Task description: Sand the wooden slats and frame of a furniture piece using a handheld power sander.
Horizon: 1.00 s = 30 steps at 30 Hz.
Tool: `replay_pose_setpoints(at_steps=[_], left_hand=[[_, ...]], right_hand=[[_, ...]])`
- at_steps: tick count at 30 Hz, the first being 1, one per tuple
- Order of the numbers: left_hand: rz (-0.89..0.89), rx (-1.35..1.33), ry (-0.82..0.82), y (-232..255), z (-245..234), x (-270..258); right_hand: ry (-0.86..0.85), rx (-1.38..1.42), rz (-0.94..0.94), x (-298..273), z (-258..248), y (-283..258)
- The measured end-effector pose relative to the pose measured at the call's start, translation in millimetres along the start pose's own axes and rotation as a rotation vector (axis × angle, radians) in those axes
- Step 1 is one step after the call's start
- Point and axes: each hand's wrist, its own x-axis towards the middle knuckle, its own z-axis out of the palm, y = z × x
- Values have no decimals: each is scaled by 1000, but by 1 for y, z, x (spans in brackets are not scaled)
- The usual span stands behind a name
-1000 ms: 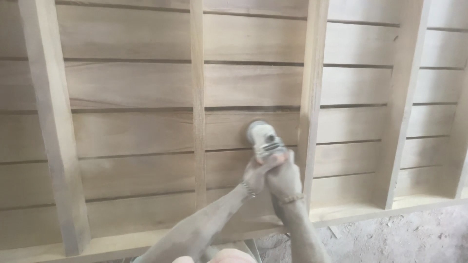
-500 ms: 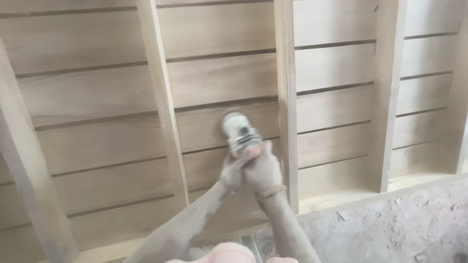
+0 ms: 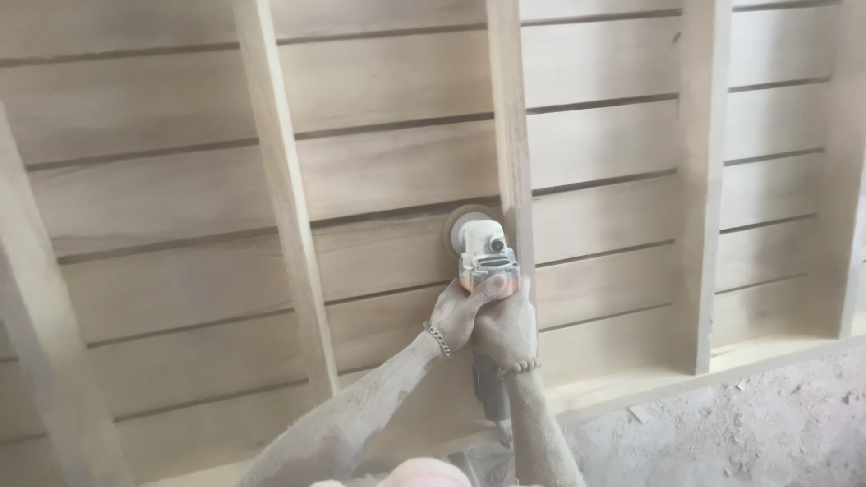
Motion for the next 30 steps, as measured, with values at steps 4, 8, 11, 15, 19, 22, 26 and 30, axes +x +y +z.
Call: replay_pose_setpoints(at_steps=[4, 8, 11, 15, 19, 22, 26, 30], left_hand=[[81, -226, 42, -29, -32, -29], [103, -421, 214, -49, -58, -55], [142, -468, 224, -43, -49, -47], [83, -353, 80, -23, -13, -20], [69, -202, 57, 6, 4, -4], [-7, 50, 80, 6, 1, -3], [-14, -25, 60, 14, -1, -4], [-83, 46, 69, 26, 10, -7]], right_hand=[[-55, -15, 48, -17, 30, -14], [-198, -68, -75, -33, 41, -37], [-255, -102, -82, -27, 28, -49], [-123, -154, 54, -5, 10, -19], [7, -11, -48, 6, -3, -8], [-47, -82, -48, 8, -1, -10], [51, -27, -126, 17, 12, 24], [-104, 113, 72, 10, -10, -9]])
